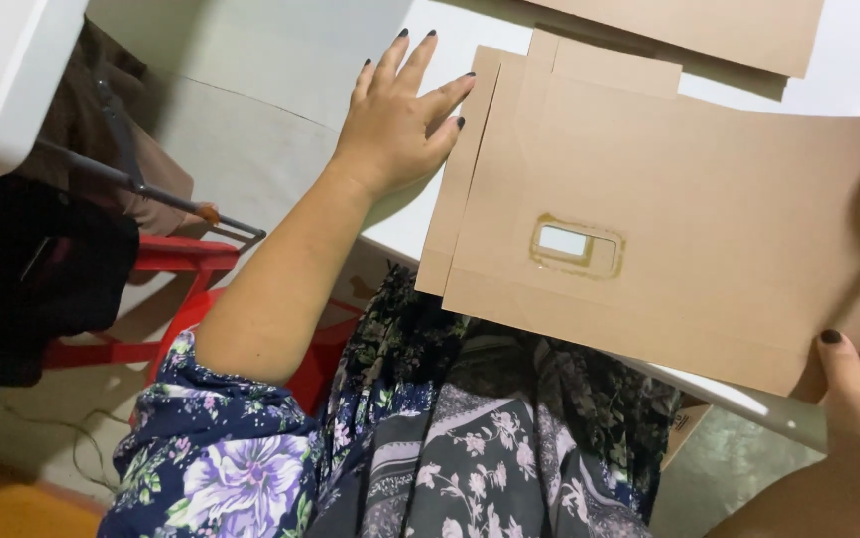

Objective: Preparing cardboard packaging by folding, cleaning with a cloth, and applying adhesive with a brush.

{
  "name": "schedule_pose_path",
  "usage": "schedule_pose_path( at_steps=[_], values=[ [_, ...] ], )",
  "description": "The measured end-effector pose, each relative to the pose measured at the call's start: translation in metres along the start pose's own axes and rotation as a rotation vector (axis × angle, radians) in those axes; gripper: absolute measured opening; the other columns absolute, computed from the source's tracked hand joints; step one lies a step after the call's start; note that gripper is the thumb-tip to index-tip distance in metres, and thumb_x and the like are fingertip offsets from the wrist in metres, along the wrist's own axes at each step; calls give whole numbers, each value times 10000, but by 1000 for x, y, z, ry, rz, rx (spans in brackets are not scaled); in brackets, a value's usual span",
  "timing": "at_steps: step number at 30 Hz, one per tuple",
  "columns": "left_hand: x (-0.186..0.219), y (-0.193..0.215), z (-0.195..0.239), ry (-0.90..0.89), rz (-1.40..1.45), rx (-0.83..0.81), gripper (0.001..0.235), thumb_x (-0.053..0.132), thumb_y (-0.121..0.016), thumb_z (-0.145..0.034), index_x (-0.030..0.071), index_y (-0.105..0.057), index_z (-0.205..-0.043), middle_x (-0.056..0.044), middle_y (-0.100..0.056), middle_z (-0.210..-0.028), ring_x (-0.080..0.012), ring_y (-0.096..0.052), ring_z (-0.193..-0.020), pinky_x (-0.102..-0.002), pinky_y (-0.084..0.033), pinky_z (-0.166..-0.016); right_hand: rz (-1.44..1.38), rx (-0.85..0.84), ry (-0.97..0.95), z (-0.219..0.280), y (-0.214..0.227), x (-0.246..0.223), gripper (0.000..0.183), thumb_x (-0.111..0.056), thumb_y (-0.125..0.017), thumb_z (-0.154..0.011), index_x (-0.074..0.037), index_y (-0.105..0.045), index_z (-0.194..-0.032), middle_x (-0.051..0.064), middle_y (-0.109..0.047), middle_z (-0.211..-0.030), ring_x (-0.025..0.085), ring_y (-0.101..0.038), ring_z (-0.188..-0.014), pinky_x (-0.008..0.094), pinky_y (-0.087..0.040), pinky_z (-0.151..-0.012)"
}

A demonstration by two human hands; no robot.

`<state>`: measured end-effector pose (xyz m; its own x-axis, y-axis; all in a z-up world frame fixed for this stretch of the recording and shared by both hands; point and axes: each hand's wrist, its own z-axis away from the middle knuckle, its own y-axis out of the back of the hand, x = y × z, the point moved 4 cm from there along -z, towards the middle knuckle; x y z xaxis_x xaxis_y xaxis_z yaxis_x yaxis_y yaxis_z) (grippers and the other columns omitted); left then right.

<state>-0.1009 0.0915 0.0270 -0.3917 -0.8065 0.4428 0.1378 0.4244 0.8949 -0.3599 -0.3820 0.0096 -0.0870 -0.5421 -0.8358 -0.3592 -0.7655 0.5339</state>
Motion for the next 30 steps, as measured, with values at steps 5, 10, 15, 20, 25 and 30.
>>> schedule_pose_path(
  at_steps=[5,10,15,20,25,30],
  values=[
    [0,-2,1,-60,-16,37,460,418,-497,-1000,281,-577,-1432,-176,-287,-1621,-424,-167,-1491,-697,-154,-1152,-27,19,-85,2,-20,-34,417,27,-519,-1160,71,-442,-1567,216,-621,-1306,245,-618,-1146,343,-514,-1006],
    [-3,-1,-5,-34,-37,1,478,521,-524,-1007,298,-551,-1429,-158,-243,-1636,-399,-134,-1507,-692,-127,-1168,23,79,-138,-2,-27,-42,437,23,-561,-1151,78,-415,-1559,245,-623,-1321,261,-620,-1140,353,-526,-944],
    [-17,-10,-19,-18,-77,21,440,428,-518,-1034,263,-510,-1441,-185,-231,-1637,-431,-166,-1496,-719,-166,-1136,56,27,-101,-1,-47,-91,459,88,-551,-1082,163,-457,-1526,270,-631,-1304,283,-623,-1145,368,-521,-976],
    [-15,-5,-16,-31,-21,17,461,409,-462,-1056,319,-517,-1504,-148,-251,-1640,-414,-149,-1496,-670,-157,-1159,42,80,-107,2,-41,-71,560,83,-578,-1087,156,-391,-1611,260,-624,-1292,246,-598,-1137,351,-506,-967],
    [-14,-4,-15,-19,-7,2,464,422,-435,-1047,328,-557,-1485,-144,-263,-1637,-404,-136,-1495,-666,-146,-1163,23,94,18,1,-44,-68,527,205,-559,-1057,232,-372,-1549,396,-463,-1518,351,-498,-1386,386,-454,-1067],
    [-10,0,-13,-26,31,15,499,469,-431,-1021,295,-604,-1457,-151,-272,-1628,-394,-136,-1490,-673,-155,-1155,49,68,68,-2,-45,-70,520,242,-551,-1048,271,-360,-1531,425,-433,-1523,386,-456,-1426,401,-408,-1122]
  ],
)
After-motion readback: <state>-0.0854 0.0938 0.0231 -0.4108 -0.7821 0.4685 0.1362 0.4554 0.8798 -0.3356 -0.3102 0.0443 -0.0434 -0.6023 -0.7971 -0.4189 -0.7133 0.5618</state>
